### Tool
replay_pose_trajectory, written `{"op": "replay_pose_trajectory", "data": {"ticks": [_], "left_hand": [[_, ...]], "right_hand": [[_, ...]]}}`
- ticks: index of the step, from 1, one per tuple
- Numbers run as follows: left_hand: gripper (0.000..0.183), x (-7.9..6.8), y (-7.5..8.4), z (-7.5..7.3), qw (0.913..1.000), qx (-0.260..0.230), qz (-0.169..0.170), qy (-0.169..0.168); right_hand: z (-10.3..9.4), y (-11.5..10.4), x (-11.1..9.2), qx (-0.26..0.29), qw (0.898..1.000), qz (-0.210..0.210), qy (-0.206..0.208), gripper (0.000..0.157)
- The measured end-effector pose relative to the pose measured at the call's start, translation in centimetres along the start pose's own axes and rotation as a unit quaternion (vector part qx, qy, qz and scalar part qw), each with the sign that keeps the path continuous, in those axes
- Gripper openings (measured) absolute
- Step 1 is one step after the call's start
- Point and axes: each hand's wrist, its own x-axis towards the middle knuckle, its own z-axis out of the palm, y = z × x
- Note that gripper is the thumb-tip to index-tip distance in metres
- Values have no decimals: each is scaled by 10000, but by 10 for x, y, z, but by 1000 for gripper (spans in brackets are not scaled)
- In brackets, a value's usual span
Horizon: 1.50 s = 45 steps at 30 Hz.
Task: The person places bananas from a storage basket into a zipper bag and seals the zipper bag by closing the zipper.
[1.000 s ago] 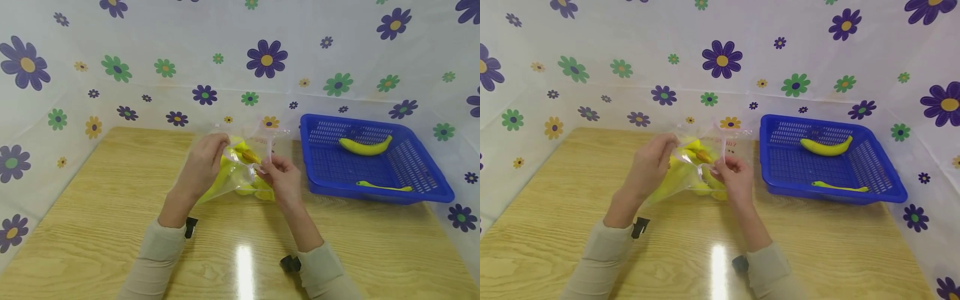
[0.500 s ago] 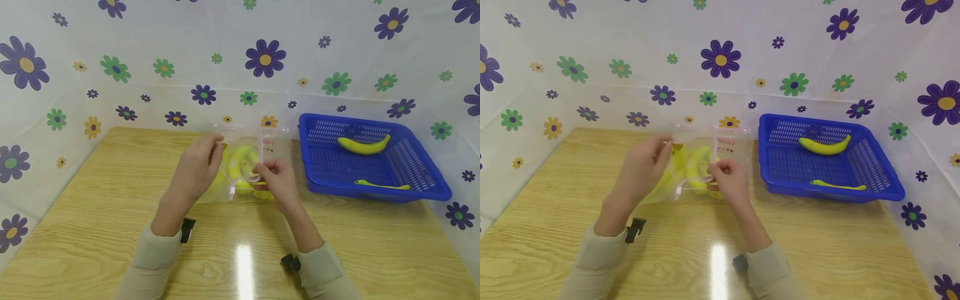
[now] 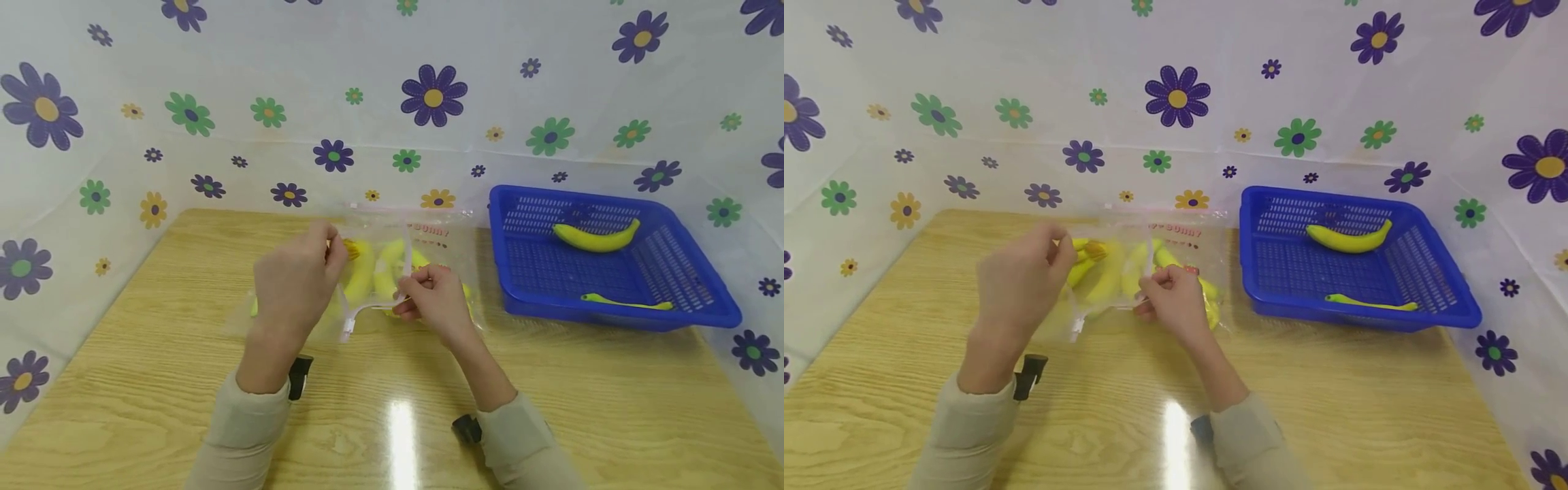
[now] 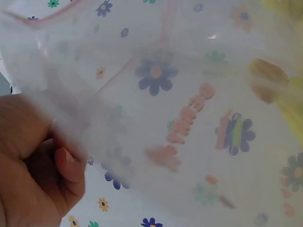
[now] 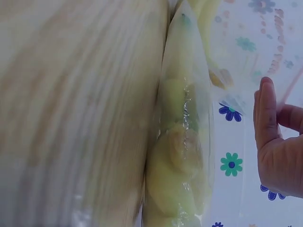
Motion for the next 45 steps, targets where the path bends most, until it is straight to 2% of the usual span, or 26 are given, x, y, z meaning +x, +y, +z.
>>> {"op": "replay_pose_trajectory", "data": {"ticks": [2, 5, 7, 10, 13, 16, 20, 23, 26, 29, 33, 39, 45], "left_hand": [[14, -1, 2, -1, 9999, 59, -29, -115], [17, -2, 5, -1, 9984, 36, -78, -554], [18, -3, 6, 0, 9967, -69, -243, -769], [15, -2, 6, 0, 9935, -486, -576, -851], [12, -1, 3, 2, 9876, -1047, -827, -823], [10, 1, 1, 7, 9829, -1438, -887, -726], [10, 3, 2, 14, 9809, -1658, -896, -484], [11, 4, 3, 18, 9802, -1709, -937, -359], [11, 4, 3, 20, 9799, -1717, -969, -309], [10, 3, 3, 22, 9797, -1722, -974, -324], [11, 2, 2, 23, 9788, -1759, -966, -400], [11, 3, 1, 24, 9794, -1757, -919, -383], [11, 2, 0, 23, 9778, -1859, -885, -395]], "right_hand": [[2, 0, 2, 101, 9998, -40, 187, 11], [4, 0, 4, 171, 9995, -29, 254, 13], [4, 0, 4, 111, 9997, -8, 236, 14], [3, -1, 5, 47, 9998, 36, 172, 16], [0, -1, 7, 47, 9999, 35, 147, 19], [-3, -1, 11, 219, 9994, -16, 257, 24], [-6, -2, 14, 498, 9977, 8, 460, 25], [-10, -3, 15, 470, 9981, 96, 390, 26], [-15, -5, 14, 298, 9994, 128, 135, 29], [-21, -8, 11, 41, 9999, -22, -142, 33], [-30, -14, 5, -444, 9984, -263, -252, 39], [-47, -25, -10, -955, 9942, -495, -83, 38], [-83, -44, -20, -1305, 9854, -979, 491, 29]]}}
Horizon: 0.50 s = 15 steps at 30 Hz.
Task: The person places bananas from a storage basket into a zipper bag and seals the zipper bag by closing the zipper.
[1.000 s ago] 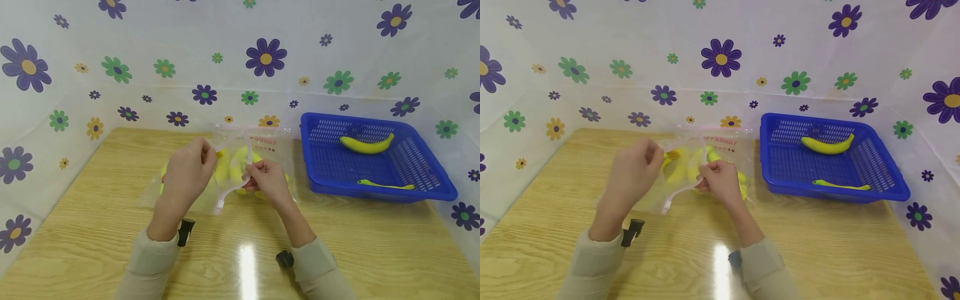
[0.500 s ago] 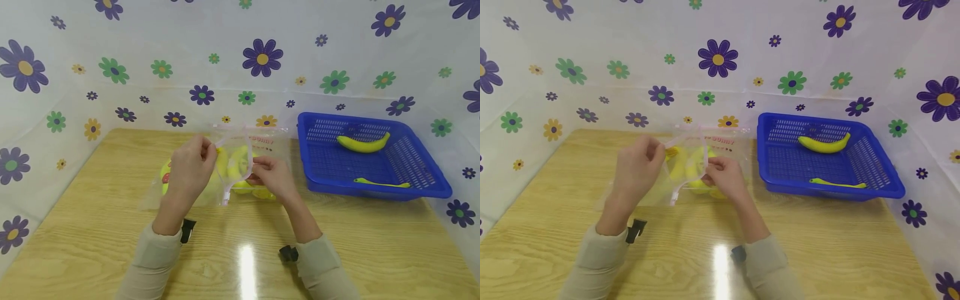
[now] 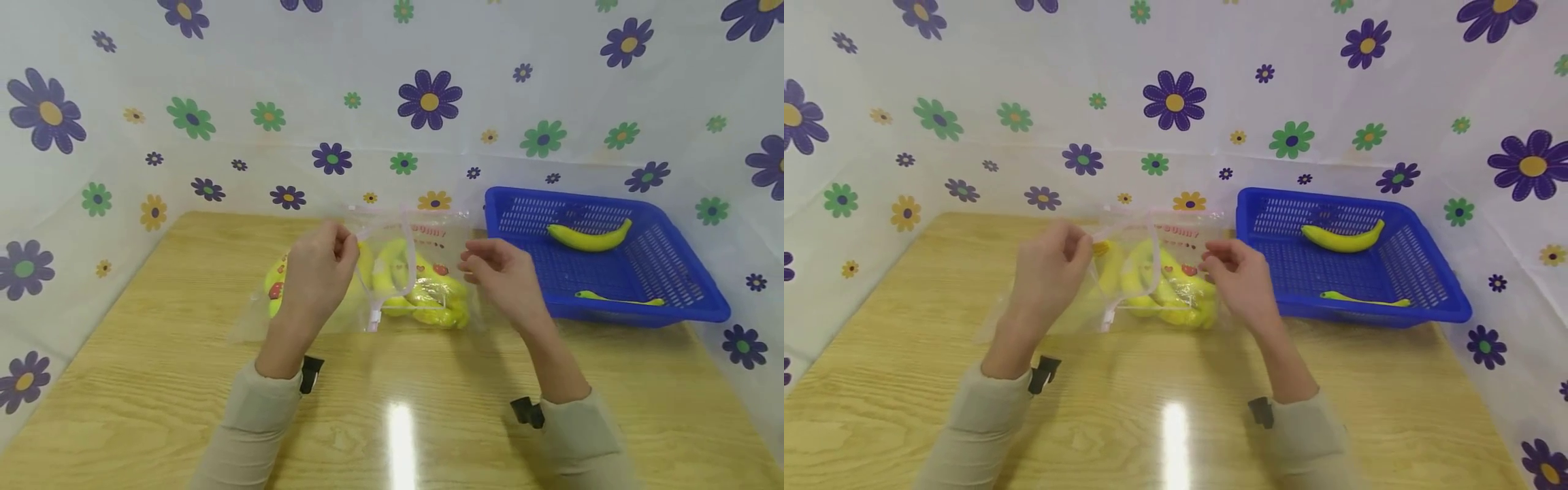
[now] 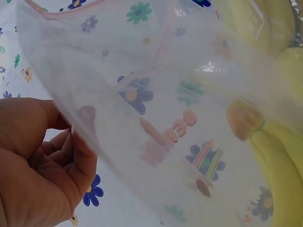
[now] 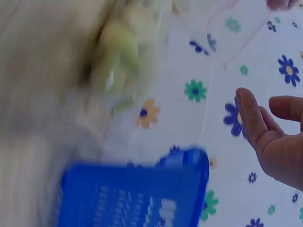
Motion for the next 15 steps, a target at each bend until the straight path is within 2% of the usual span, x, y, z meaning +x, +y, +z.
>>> {"op": "replay_pose_trajectory", "data": {"ticks": [4, 6, 8, 9, 12, 15], "left_hand": [[11, -1, -2, -1, 9999, -66, -83, -30], [11, -2, -3, -1, 9999, -43, -137, -41], [12, -1, -3, -1, 9999, -18, -164, -42], [12, -1, -3, -2, 9999, -6, -159, -34], [12, 2, -5, -2, 10000, 29, -94, -13], [12, 3, -7, -1, 10000, 35, -40, -28]], "right_hand": [[-39, 1, 11, -591, 9969, -207, 482, 29], [-62, 5, 18, -1194, 9911, -153, 559, 34], [-86, 11, 27, -1881, 9810, 51, 467, 40], [-99, 16, 32, -2269, 9731, 198, 335, 43], [-130, 30, 48, -3333, 9405, 608, -272, 54], [-153, 45, 60, -4131, 9012, 1035, -809, 64]]}}
